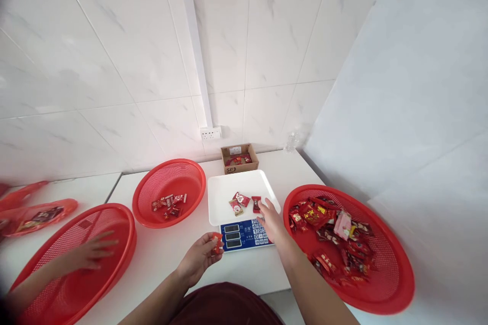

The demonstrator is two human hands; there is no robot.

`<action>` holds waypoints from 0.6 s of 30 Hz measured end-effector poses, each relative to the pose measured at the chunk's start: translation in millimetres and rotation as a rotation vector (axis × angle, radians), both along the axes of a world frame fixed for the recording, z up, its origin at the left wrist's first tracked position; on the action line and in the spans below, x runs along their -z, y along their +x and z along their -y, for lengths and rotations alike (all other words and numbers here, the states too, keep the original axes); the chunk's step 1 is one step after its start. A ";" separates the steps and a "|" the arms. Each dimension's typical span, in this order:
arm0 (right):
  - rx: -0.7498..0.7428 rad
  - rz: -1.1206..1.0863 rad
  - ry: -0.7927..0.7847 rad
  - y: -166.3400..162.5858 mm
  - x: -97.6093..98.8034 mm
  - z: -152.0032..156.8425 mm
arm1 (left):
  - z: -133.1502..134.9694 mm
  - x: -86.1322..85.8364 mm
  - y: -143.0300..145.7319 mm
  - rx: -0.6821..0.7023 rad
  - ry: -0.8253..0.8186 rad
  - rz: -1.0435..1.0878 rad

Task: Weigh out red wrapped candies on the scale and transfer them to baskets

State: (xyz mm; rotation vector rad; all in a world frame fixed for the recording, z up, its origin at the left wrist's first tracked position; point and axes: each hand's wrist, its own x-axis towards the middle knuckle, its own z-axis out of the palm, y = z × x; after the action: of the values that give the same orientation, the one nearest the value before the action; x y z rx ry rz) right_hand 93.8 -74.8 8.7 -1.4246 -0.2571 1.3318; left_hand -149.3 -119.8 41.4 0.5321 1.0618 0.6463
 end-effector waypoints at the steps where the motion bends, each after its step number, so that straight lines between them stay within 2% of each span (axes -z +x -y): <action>1: -0.013 0.009 0.005 -1.7 0.8 4.6 | 0.3 0.2 -0.2 0.014 0.012 -0.012; 3: -0.087 0.029 0.015 -8.3 -1.9 15.3 | 1.1 1.2 0.7 0.042 0.045 -0.030; 4: -0.169 0.045 0.025 -13.3 -5.7 21.1 | 1.6 1.8 1.9 0.061 0.069 -0.037; 8: -0.738 0.128 0.087 -38.1 -29.6 43.3 | 4.2 2.0 10.9 0.170 0.175 -0.101; 10: -0.930 0.170 0.117 -48.6 -39.4 50.7 | 5.2 0.5 16.0 0.225 0.215 -0.136; 12: -0.982 0.209 0.127 -54.7 -43.3 54.3 | 5.7 -0.5 19.6 0.271 0.249 -0.165; 15: -0.960 0.260 0.128 -54.4 -37.8 52.9 | 4.9 1.9 21.3 0.295 0.287 -0.224; 18: -0.852 0.339 0.085 -44.3 -24.8 43.2 | 2.7 9.7 19.4 0.239 0.300 -0.265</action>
State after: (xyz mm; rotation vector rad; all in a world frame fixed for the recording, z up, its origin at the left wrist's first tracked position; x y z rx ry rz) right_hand 49.6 -117.9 33.5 -1.5214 -1.2361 1.6952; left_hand -129.9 -122.6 31.6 1.0121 1.1319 0.5341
